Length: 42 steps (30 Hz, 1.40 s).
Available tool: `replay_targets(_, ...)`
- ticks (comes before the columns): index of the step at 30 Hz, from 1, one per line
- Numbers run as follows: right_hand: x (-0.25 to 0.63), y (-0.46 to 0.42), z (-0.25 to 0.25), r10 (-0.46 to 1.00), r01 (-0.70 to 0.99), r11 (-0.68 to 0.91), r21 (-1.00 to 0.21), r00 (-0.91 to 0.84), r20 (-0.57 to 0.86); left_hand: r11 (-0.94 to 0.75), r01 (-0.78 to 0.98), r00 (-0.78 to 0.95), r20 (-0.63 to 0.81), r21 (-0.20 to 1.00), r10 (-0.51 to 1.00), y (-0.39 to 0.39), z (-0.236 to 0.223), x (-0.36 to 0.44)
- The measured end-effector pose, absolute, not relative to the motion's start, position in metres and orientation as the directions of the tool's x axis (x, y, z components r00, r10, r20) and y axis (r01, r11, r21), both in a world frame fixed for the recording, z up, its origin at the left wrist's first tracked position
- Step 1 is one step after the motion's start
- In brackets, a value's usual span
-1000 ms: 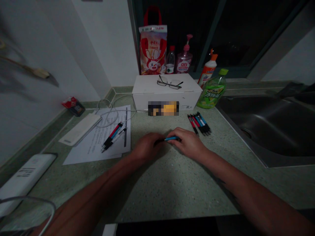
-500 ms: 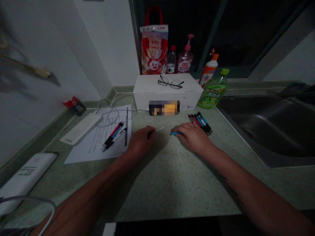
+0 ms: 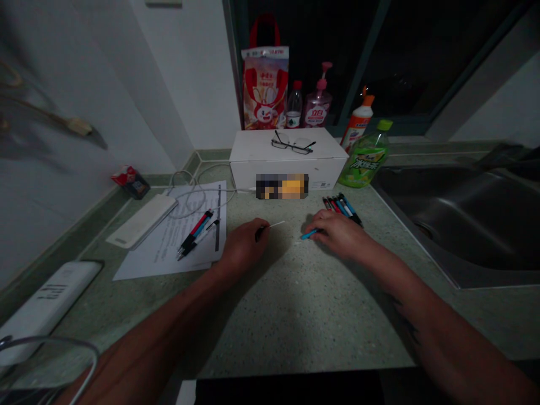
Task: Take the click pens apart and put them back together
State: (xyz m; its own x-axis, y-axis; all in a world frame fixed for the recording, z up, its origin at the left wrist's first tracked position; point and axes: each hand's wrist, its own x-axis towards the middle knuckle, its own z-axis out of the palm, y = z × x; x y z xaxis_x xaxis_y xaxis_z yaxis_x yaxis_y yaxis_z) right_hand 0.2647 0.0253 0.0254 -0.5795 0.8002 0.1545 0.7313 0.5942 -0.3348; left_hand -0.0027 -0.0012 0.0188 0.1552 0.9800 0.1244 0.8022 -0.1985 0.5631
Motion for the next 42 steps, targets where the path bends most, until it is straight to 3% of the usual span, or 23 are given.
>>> replay_targets(4, 0.256, 0.025, 0.018, 0.819, 0.724, 0.568, -0.391, -0.544, 0.181, -0.215, 0.798, 0.171, 0.130, 0.562, 0.977, -0.003, 0.018, -0.001)
replay_targets(13, 0.242, 0.023, 0.005, 0.816, 0.730, 0.578, -0.364, -0.514, 0.265, -0.250, 0.772, 0.196, 0.155, 0.585, 0.968, -0.003, 0.019, 0.000)
replay_targets(19, 0.235, 0.011, 0.022, 0.770, 0.641, 0.637, -0.429, -0.504, 0.390, -0.384, 0.719, 0.318, 0.217, 0.579, 0.923, -0.006, 0.012, 0.002)
replay_targets(25, 0.222, 0.000, 0.028, 0.740, 0.642, 0.672, -0.369, -0.580, 0.339, -0.495, 0.646, 0.431, 0.258, 0.581, 0.865, -0.009, 0.009, 0.006)
replay_targets(34, 0.247, 0.015, 0.029, 0.803, 0.740, 0.586, -0.331, -0.475, 0.359, -0.276, 0.715, 0.245, 0.140, 0.642, 0.959, -0.005, 0.014, 0.001)
replay_targets(42, 0.246, 0.014, 0.028, 0.824, 0.737, 0.563, -0.374, -0.470, 0.315, -0.334, 0.744, 0.306, 0.151, 0.578, 0.940, -0.006, 0.015, 0.002)
